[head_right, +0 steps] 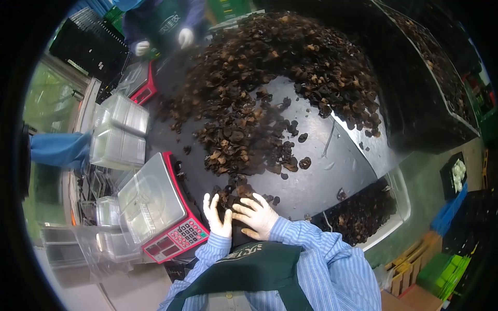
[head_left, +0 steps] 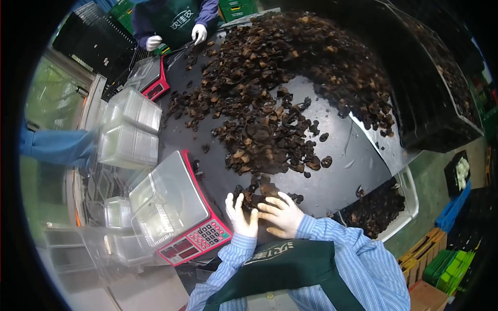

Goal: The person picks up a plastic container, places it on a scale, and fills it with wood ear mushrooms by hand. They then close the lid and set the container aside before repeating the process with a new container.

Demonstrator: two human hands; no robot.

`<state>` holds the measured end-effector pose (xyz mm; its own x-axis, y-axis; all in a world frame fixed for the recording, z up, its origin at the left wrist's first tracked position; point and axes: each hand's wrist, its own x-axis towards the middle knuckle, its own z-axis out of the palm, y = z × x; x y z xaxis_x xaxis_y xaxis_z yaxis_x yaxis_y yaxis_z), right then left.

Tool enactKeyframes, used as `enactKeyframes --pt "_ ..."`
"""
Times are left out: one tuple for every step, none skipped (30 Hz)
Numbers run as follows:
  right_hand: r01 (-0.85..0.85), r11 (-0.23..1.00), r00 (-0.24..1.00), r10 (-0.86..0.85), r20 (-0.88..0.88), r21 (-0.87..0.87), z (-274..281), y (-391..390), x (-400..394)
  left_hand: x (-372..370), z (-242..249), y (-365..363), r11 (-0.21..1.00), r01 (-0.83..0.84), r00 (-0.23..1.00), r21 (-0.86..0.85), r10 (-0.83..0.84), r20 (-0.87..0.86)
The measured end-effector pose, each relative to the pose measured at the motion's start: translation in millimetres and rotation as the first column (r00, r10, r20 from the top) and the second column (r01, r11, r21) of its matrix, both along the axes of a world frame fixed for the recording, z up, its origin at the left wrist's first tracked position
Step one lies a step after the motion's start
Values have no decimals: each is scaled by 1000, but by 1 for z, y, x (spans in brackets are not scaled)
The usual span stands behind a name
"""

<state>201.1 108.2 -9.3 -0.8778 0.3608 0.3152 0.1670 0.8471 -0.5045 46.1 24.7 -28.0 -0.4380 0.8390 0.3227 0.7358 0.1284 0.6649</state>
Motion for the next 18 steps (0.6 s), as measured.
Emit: enactKeyframes --pt "-14 999 998 11 -58 -39 3 3 3 -5 6 7 1000 6 999 0 -6 -34" --pt "-31 996 993 22 -115 -79 7 7 8 -10 11 15 1000 9 998 -1 -9 -66" --pt "8 993 984 -29 -178 -114 13 14 13 -14 14 25 1000 -12 991 9 13 -133" --pt "46 988 968 -81 -239 -150 17 21 18 -24 9 34 999 51 992 19 -49 -120" --pt "126 971 923 -189 -336 -201 14 27 22 -29 7 44 995 93 985 -21 -95 -145" --pt "269 951 889 -307 -340 -155 16 32 27 -33 5 52 989 134 975 -62 -143 -169" --pt "353 912 856 -404 -323 -207 9 34 32 -33 4 61 983 134 966 -124 -158 -207" --pt "434 863 813 -499 -302 -257 -1 37 36 -31 2 68 974 133 954 -184 -177 -244" --pt "468 838 805 -536 -256 -281 -5 38 40 -27 0 71 965 121 951 -231 -180 -250" --pt "503 809 793 -572 -209 -303 -9 38 42 -25 -5 71 956 140 953 -258 -201 -228" --pt "509 804 802 -573 -169 -308 -14 36 44 -25 -8 70 935 215 939 -283 -277 -202" --pt "487 830 839 -531 -116 -272 -15 35 46 -24 -8 66 907 290 919 -307 -353 -174" --pt "460 854 865 -493 -94 -243 -14 32 47 -18 -7 59 904 288 902 -315 -367 -229" --pt "430 876 888 -454 -71 -216 -12 28 48 -15 -4 52 889 324 890 -323 -402 -214" --pt "387 890 909 -413 -64 -242 -16 25 48 -13 5 44 888 340 879 -310 -417 -232" --pt "371 894 916 -396 -58 -251 -11 23 48 -12 15 37 886 357 866 -297 -433 -250" --pt "357 895 923 -381 -42 -267 -14 22 48 -10 26 32 921 344 913 -182 -373 -167" --pt "343 896 931 -364 -27 -283 -16 21 49 -13 26 25 940 333 935 -68 -339 -102"
